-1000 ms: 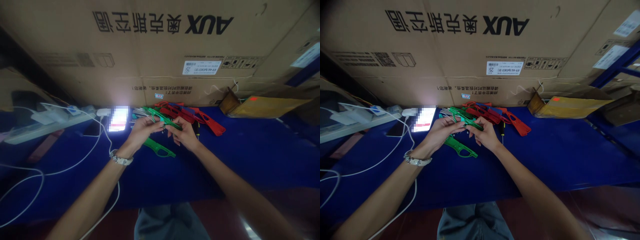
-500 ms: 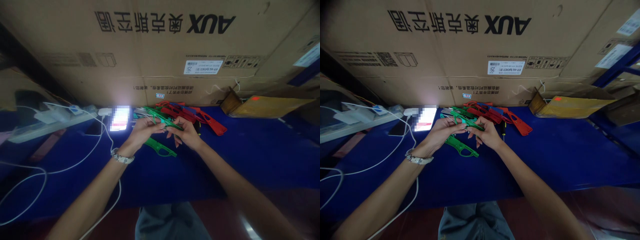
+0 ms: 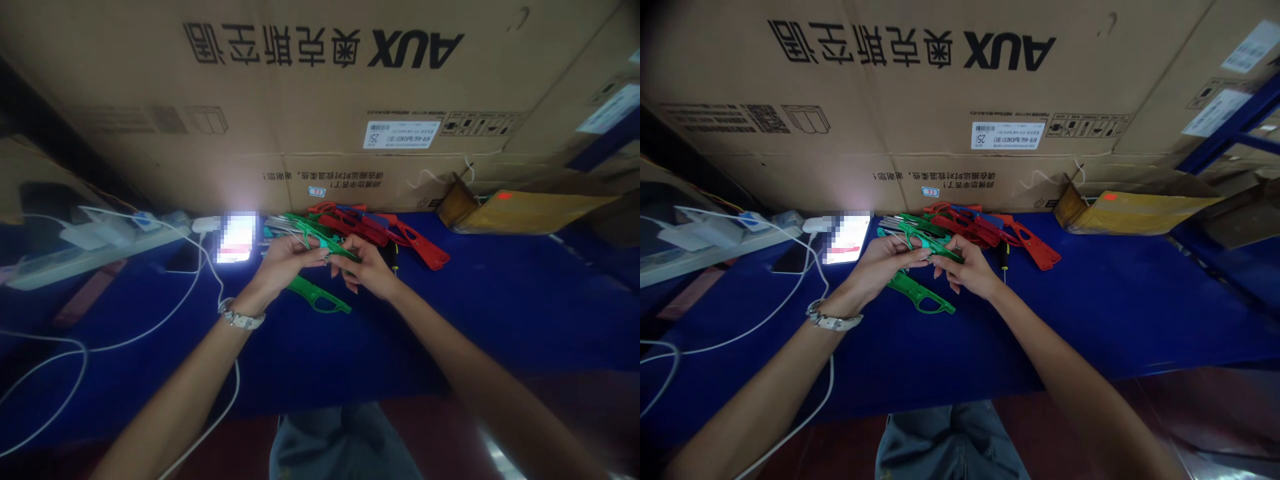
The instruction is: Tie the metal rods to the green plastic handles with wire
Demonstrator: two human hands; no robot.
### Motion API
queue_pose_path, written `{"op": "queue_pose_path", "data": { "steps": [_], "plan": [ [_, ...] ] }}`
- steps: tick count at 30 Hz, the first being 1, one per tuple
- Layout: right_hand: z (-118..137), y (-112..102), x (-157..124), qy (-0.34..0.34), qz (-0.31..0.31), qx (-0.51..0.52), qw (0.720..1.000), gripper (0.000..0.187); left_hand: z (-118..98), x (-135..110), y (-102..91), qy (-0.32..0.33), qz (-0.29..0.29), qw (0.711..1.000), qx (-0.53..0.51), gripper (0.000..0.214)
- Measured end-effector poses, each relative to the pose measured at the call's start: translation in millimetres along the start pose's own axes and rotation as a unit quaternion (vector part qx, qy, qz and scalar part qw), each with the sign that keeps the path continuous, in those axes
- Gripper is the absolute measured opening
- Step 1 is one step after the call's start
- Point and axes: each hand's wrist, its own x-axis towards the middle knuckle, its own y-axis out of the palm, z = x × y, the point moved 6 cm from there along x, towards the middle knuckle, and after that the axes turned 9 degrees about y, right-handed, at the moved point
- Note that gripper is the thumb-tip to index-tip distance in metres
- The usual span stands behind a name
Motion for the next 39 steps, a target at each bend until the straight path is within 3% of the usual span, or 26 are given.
{"op": "queue_pose_path", "data": {
  "steps": [6,12,18,27,39],
  "plan": [
    [3.2,-2.7,-0.9,-0.011,-0.015,0.005,1.000,0.045,-1.9,1.7,0.7,0.003,0.040,0.999,-0.027,0.022],
    [3.3,-0.3,-1.7,-0.018,-0.006,0.009,1.000,0.045,-2.0,3.2,-4.8,0.017,0.026,1.000,0.002,0.022],
    [4.1,-1.9,-1.3,-0.012,0.000,0.021,1.000,0.045,-3.0,1.8,-1.2,0.007,0.068,0.998,-0.010,0.023],
    [5.3,0.5,-5.0,-0.002,0.054,0.062,0.997,0.031,-1.6,0.8,1.0,0.000,0.079,0.996,-0.037,0.019],
    [6.4,1.4,-2.9,-0.017,0.025,0.019,0.999,0.042,-4.2,1.2,4.5,0.020,0.098,0.995,0.010,0.016]
  ]
}}
